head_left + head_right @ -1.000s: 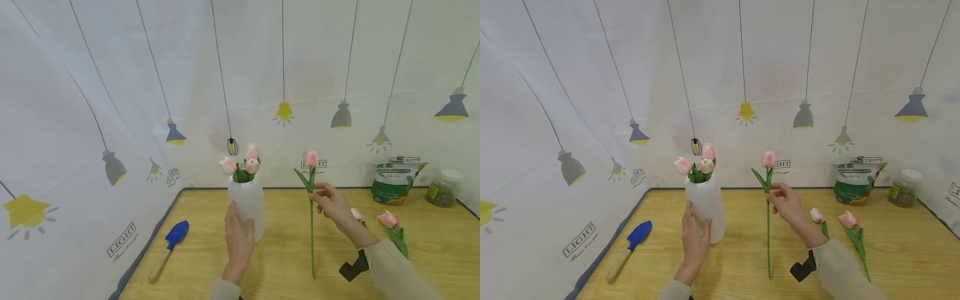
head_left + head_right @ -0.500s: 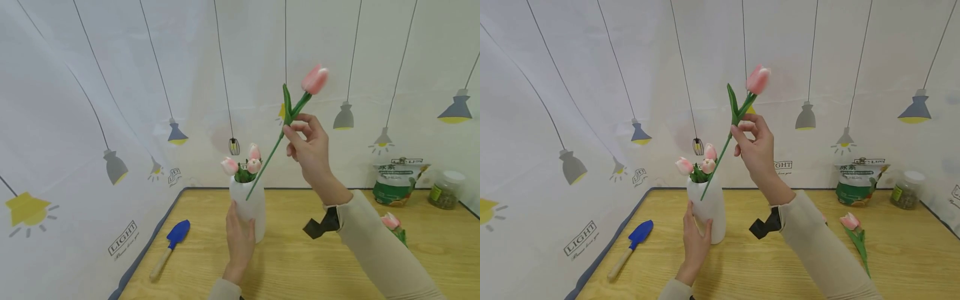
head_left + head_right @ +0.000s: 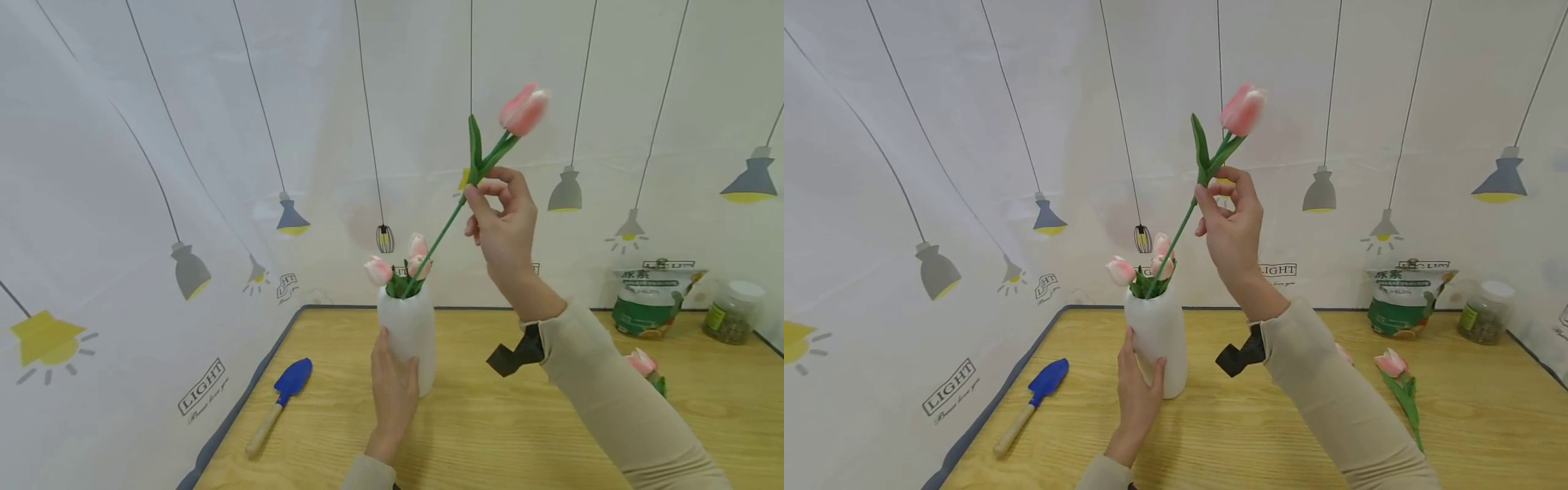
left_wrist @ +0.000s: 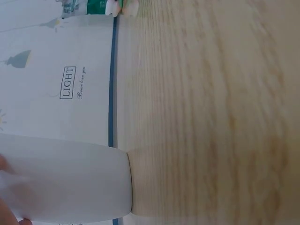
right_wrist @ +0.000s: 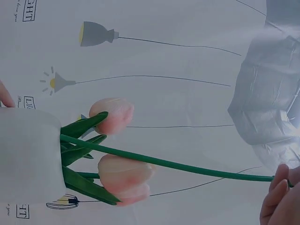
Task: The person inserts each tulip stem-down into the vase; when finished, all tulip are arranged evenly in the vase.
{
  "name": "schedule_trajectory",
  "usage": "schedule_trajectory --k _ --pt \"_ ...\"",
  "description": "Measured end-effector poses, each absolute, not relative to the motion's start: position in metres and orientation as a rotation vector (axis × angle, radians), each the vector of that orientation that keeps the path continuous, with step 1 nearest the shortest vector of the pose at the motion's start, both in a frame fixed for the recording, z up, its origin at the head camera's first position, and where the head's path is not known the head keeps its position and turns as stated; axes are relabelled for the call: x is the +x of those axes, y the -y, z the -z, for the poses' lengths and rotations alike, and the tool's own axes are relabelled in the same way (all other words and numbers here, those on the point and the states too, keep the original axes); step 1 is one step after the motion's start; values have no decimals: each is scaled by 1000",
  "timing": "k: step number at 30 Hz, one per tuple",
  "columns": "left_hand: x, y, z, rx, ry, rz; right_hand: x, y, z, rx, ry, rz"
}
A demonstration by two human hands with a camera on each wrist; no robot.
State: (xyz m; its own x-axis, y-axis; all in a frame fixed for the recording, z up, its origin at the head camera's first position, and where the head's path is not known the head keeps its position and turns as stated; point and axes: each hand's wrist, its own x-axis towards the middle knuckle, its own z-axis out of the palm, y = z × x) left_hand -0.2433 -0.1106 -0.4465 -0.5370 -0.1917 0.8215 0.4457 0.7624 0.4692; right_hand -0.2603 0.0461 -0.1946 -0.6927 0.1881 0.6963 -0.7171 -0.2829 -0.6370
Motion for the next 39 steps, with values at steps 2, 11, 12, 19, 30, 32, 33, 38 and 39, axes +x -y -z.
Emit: schedule_trajectory --k 2,11,12,19,30,32,33,38,39 --pt "-243 111 446 -184 1996 837 -262 -45 196 681 1347 -2027" --pt "-243 110 445 -161 2013 853 -268 -38 204 774 1428 -1921" --pt "-242 110 444 -159 2013 851 -267 -37 205 784 1484 -1903" --pt "-242 110 442 -146 2019 859 -251 -25 222 807 1877 -1796" --pt "-242 108 446 -156 2043 905 -269 -16 281 883 2148 -1439" --pt "-242 108 446 -159 2037 884 -270 -15 283 880 2138 -1380" --pt "-242 108 445 -163 2031 869 -270 -14 284 879 2125 -1346" --pt "-242 109 444 -157 2020 825 -271 -11 291 851 2062 -1157" --pt "-241 109 444 -156 2019 821 -271 -10 292 832 2063 -1139"
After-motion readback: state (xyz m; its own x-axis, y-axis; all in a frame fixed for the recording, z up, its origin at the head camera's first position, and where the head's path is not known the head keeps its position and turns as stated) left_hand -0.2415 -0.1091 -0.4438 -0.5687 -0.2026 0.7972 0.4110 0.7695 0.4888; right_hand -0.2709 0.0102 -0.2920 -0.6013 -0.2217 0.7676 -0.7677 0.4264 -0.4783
